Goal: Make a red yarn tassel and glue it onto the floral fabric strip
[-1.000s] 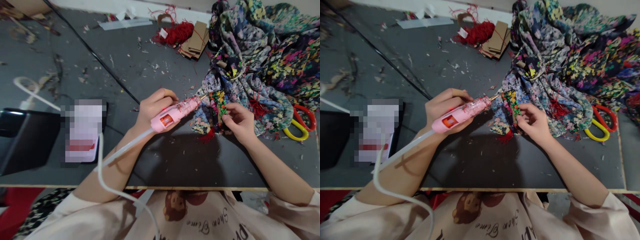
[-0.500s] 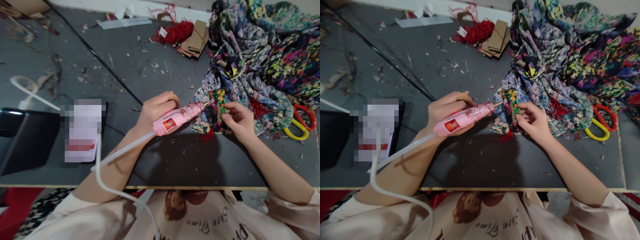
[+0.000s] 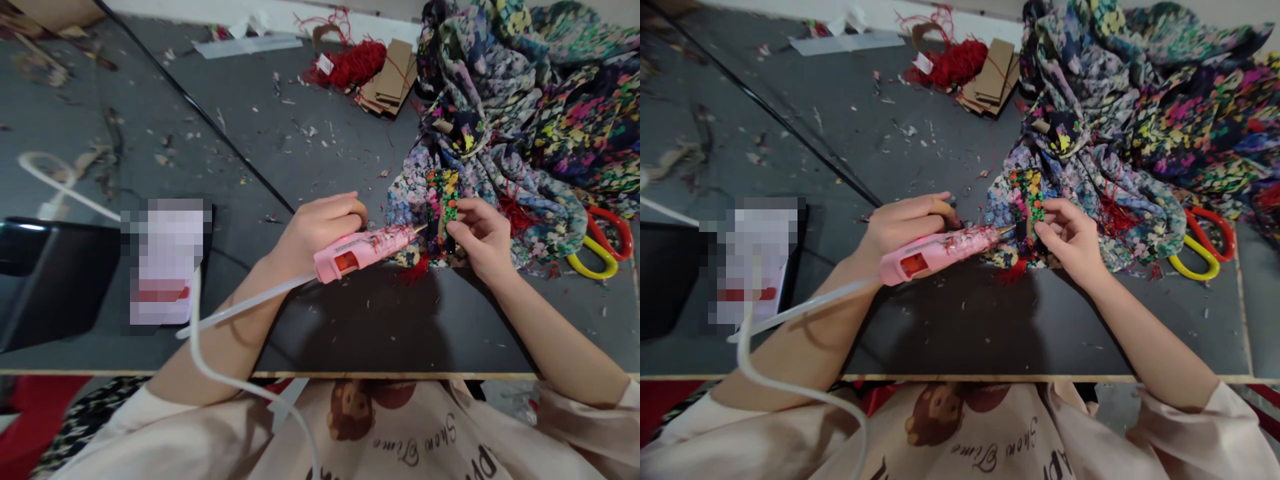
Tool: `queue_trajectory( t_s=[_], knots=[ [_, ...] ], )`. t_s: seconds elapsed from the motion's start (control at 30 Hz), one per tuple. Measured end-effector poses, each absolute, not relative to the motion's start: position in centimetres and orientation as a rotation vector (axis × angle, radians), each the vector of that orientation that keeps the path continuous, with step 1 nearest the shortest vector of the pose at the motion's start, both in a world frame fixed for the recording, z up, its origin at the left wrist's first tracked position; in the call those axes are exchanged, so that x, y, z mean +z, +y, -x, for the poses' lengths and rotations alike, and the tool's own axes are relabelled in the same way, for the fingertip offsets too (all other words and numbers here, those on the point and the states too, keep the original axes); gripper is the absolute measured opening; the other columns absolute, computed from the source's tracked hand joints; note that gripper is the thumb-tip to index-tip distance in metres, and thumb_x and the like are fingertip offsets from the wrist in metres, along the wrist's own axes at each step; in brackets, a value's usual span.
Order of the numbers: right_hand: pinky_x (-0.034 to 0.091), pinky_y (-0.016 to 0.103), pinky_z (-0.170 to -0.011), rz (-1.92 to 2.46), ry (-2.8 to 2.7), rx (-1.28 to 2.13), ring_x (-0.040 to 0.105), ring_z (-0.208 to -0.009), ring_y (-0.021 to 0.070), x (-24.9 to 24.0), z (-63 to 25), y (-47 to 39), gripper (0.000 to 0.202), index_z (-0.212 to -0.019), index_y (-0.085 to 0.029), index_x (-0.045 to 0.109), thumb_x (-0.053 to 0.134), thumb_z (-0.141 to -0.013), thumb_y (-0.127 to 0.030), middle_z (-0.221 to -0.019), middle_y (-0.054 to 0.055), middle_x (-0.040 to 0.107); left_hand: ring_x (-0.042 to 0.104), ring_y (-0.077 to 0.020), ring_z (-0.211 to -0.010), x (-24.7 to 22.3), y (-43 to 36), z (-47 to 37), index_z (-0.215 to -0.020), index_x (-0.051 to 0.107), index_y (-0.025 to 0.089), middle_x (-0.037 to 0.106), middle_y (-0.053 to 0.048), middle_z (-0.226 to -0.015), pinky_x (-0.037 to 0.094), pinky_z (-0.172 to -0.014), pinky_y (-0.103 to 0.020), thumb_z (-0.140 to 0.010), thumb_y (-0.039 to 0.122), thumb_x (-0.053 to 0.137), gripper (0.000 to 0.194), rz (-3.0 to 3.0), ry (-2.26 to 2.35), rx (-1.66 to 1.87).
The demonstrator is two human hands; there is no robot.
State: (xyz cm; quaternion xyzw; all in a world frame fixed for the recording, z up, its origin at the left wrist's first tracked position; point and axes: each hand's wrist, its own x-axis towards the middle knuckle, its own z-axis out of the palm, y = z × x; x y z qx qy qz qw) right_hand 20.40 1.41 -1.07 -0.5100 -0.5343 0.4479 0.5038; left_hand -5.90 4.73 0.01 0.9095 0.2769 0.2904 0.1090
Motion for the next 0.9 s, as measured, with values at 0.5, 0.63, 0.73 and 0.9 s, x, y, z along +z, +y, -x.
queue_trajectory(
  t_s=[0.5,0.63,0.73,0.9],
  knots=[
    [0.048,0.023,-0.05,1.32,-1.141,1.157,0.056,-0.059,0.0106,-0.9,-20.6,1.9,0.029,-0.093,-0.028,0.061,0.073,-0.072,-0.044,-0.071,-0.004,0.059,0.059,-0.0209,-0.108,-1.9,6.3,7.3,-0.092,0.055,0.022,0.06,-0.003,-0.12,0.039,-0.11,-0.06,-0.092,0.03,0.056,0.008,-2.554,1.444,1.087],
    [0.05,0.023,-0.051,1.325,-1.135,1.166,0.056,-0.059,0.0104,-0.9,-20.6,1.9,0.031,-0.093,-0.028,0.061,0.073,-0.071,-0.046,-0.071,-0.004,0.058,0.039,-0.0277,-0.132,-2.7,6.9,7.2,-0.101,0.044,0.023,0.046,-0.008,-0.133,0.014,-0.115,-0.073,-0.089,0.023,0.055,0.017,-2.376,1.831,0.971],
    [0.05,0.022,-0.05,1.304,-1.095,1.202,0.056,-0.059,0.0098,-0.8,-20.5,1.9,0.031,-0.092,-0.027,0.062,0.075,-0.069,-0.045,-0.071,-0.004,0.06,0.029,-0.0252,-0.136,-3.7,7.6,7.0,-0.098,0.037,0.022,0.035,-0.004,-0.136,0.005,-0.116,-0.072,-0.085,0.015,0.052,0.02,-2.234,2.084,1.006],
    [0.046,0.019,-0.045,1.268,-1.0,1.274,0.052,-0.052,0.0075,-0.5,-20.4,2.0,0.032,-0.088,-0.027,0.062,0.079,-0.065,-0.042,-0.067,-0.006,0.058,0.03,-0.0257,-0.134,-4.0,7.9,7.5,-0.098,0.039,0.021,0.032,-0.003,-0.137,0.004,-0.117,-0.072,-0.084,0.02,0.056,0.022,-2.217,2.161,0.844]
  ],
)
